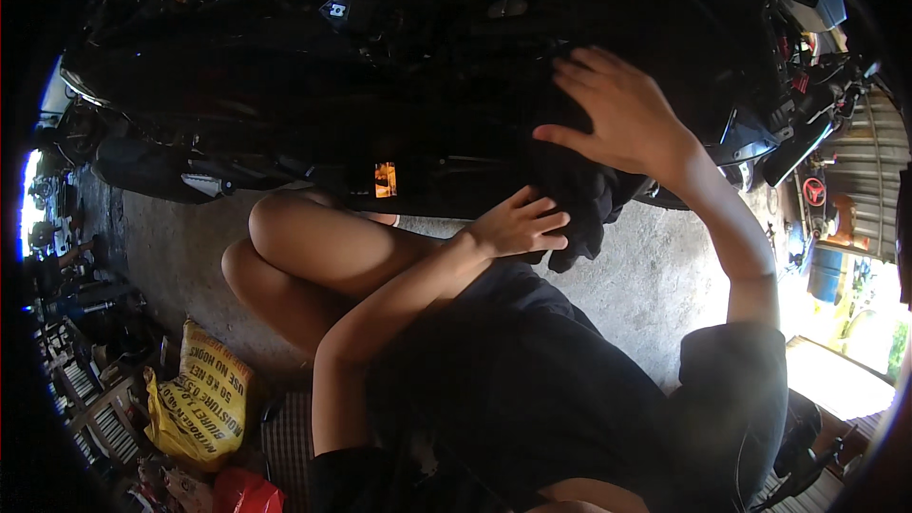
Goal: The person unfastens parts on a motorcycle using an Allen key and an open-ended wrench, then wipes down the motorcycle body with a cloth.
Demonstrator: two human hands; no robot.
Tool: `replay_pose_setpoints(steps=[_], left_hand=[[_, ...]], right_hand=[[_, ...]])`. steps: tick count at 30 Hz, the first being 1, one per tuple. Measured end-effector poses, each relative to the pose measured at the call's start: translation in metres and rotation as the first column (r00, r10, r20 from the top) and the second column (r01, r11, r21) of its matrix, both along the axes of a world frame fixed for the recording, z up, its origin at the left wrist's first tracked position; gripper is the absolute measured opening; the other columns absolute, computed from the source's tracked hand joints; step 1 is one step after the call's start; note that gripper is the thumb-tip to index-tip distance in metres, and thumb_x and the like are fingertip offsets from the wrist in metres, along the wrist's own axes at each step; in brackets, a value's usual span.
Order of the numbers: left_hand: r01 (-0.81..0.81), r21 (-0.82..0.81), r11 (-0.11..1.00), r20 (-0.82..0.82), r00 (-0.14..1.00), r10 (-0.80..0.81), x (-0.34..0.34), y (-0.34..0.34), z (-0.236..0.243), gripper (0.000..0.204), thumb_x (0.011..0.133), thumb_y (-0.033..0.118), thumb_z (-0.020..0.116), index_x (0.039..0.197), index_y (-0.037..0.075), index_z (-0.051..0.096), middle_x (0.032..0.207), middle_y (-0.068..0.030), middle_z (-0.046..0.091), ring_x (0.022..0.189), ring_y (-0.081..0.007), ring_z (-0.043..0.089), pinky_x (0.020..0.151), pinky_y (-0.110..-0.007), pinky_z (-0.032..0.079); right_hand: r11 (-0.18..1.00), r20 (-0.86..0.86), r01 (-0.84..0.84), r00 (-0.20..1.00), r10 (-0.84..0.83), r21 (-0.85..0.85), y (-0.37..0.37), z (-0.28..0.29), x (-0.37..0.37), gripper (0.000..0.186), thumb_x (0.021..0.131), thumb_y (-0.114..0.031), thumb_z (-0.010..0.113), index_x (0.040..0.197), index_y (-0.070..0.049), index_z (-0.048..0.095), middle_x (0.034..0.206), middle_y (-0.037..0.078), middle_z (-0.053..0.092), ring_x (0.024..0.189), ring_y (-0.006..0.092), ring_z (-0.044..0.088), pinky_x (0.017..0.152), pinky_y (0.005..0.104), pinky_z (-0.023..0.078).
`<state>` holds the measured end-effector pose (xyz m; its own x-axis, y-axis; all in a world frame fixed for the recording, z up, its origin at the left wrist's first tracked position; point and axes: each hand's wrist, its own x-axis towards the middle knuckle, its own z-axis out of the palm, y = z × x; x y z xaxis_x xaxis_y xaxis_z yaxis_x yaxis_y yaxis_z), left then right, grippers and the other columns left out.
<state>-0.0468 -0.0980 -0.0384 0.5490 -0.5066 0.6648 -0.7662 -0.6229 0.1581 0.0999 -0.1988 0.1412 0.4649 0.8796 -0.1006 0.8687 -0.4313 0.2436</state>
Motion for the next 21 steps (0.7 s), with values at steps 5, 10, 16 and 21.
replay_pose_setpoints(steps=[5, 10, 16, 21], left_hand=[[-0.05, 0.06, 0.997, -0.042, 0.998, 0.053, 0.0, 0.022, 0.002, 0.015, 0.073, 0.018, 0.061, 0.084, 0.027, 0.061, 0.097, 0.0022, 0.053, 0.087, -0.0169, 0.057, 0.075, -0.033, 0.046], [-0.096, -0.022, 0.995, -0.127, 0.988, 0.092, 0.0, 0.03, -0.005, 0.023, 0.068, 0.01, 0.063, 0.084, 0.025, 0.058, 0.096, -0.0005, 0.053, 0.074, -0.0169, 0.06, 0.064, -0.033, 0.051], [-0.153, -0.192, 0.969, -0.164, 0.979, 0.122, 0.003, 0.03, 0.011, 0.032, 0.062, 0.004, 0.062, 0.087, 0.021, 0.053, 0.096, -0.0044, 0.053, 0.062, -0.0185, 0.06, 0.049, -0.031, 0.051], [-0.319, -0.492, 0.81, -0.302, 0.935, 0.184, 0.008, 0.048, 0.02, 0.025, 0.061, 0.003, 0.059, 0.083, 0.011, 0.053, 0.091, -0.0121, 0.05, 0.065, -0.0304, 0.059, 0.05, -0.032, 0.048]], right_hand=[[0.983, -0.202, 0.018, 0.978, -0.055, -0.183, 0.012, 0.0, -0.015, 0.081, 0.085, -0.071, 0.044, 0.102, 0.004, 0.068, 0.121, 0.016, 0.061, 0.125, 0.0306, 0.048, 0.108, 0.0399, 0.035], [0.949, -0.078, -0.024, 0.996, 0.051, 0.314, -0.033, 0.027, -0.047, 0.06, 0.087, -0.056, 0.056, 0.097, 0.003, 0.068, 0.107, 0.014, 0.067, 0.111, 0.0281, 0.059, 0.103, 0.0392, 0.04], [0.945, 0.107, 0.171, 0.972, -0.207, 0.277, -0.064, 0.036, -0.032, 0.068, 0.082, -0.059, 0.06, 0.119, -0.001, 0.062, 0.129, 0.015, 0.058, 0.123, 0.0282, 0.053, 0.11, 0.0412, 0.034], [0.936, 0.331, 0.196, 0.898, -0.291, 0.293, -0.018, 0.0, -0.032, 0.069, 0.086, -0.057, 0.057, 0.12, 0.003, 0.06, 0.127, 0.017, 0.059, 0.121, 0.0289, 0.054, 0.108, 0.0395, 0.036]])
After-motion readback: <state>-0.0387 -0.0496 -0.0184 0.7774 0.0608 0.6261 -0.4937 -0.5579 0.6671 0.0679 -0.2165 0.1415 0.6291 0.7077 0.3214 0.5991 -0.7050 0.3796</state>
